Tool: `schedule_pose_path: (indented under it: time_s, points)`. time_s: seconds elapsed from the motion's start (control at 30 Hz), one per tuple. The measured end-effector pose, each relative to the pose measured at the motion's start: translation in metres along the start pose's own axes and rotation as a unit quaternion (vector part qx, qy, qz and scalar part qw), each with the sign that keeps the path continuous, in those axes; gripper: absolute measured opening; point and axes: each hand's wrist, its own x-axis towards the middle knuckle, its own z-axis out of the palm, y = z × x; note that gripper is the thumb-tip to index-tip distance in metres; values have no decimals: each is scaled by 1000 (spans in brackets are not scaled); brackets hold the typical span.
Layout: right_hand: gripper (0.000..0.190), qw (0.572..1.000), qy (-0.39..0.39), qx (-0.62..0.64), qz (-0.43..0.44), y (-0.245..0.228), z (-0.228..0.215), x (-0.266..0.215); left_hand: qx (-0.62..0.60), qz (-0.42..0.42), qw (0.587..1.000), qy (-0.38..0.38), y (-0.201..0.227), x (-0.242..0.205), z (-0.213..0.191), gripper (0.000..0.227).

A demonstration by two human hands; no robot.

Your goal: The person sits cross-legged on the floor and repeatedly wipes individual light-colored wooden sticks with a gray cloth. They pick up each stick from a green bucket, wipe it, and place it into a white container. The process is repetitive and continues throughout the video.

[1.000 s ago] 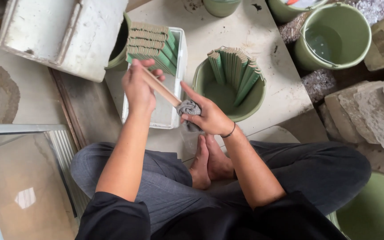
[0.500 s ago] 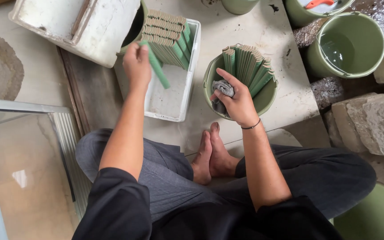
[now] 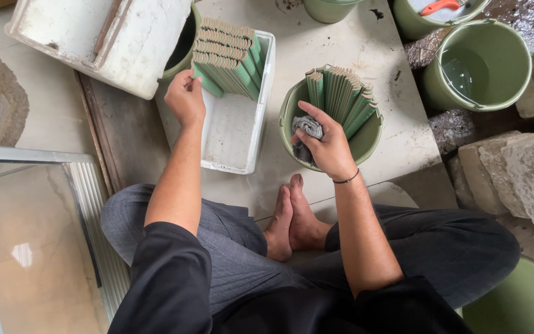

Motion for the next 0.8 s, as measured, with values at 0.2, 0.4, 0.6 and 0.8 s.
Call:
schedule_pose_path:
  time_s: [0.2, 0.4, 0.6, 0.8]
  points:
    - [53, 1000, 3, 3, 6, 2, -1, 2, 89, 59, 993, 55, -17, 8, 8, 29]
    - [54, 1000, 4, -6, 13, -6, -2, 2, 86, 49, 993, 61, -21, 12, 13, 40]
    - [53, 1000, 0, 6, 14, 1, 0, 3, 181, 124, 975, 41, -6, 13, 7, 46]
    - [53, 1000, 4, 5, 13, -10, -1, 2, 146, 168, 973, 67, -37, 11, 15, 29]
